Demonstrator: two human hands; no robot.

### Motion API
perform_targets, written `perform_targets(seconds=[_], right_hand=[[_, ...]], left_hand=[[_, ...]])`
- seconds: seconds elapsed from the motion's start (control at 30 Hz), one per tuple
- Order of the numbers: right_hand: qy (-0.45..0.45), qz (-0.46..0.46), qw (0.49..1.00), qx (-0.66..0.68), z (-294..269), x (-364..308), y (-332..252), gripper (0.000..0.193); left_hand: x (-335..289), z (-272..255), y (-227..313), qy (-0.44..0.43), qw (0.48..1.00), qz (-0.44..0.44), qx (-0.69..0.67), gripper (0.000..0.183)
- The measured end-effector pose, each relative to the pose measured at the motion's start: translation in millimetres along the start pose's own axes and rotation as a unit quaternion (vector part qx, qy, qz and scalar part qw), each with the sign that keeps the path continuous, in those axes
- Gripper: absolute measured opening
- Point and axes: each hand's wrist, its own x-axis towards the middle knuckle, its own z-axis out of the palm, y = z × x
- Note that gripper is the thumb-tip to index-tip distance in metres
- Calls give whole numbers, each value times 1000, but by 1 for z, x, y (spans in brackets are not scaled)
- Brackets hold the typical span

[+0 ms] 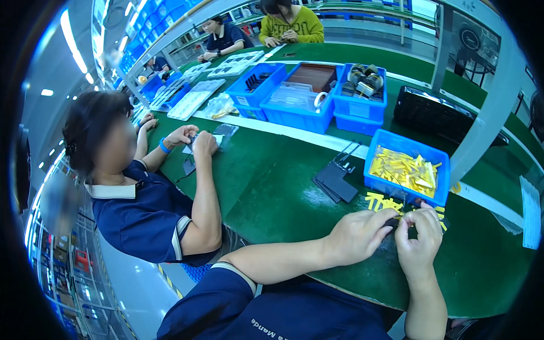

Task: The person sits at a green workbench in a factory setting and repeatedly picks up small black rectangular components and yellow plastic strips. They attach the yellow strips to the black components by hand, then place the finished units into a blue bin. The process is repetitive and involves fine motor manipulation of small parts.

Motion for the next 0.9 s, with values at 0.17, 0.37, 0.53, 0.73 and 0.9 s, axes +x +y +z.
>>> perform_targets(seconds=[0.17, 0.37, 0.53, 0.73, 0.9], right_hand=[[-37, -27, 995, 89, 0, -2, -5, 13], [-49, 95, 992, -62, -3, -3, 14, 25], [13, -50, 996, -68, -3, 4, 18, 28], [76, -41, 996, -26, -6, 4, 19, 21], [55, -24, 998, -24, -8, 4, 16, 19]], left_hand=[[5, 0, -4, 17, 999, -35, 2, 34], [14, -9, -18, 42, 978, -151, -137, 31], [13, -14, -12, -33, 936, -231, -264, 30], [5, -7, -15, -41, 875, -257, -407, 29], [4, -9, -13, -68, 897, -260, -350, 28]])
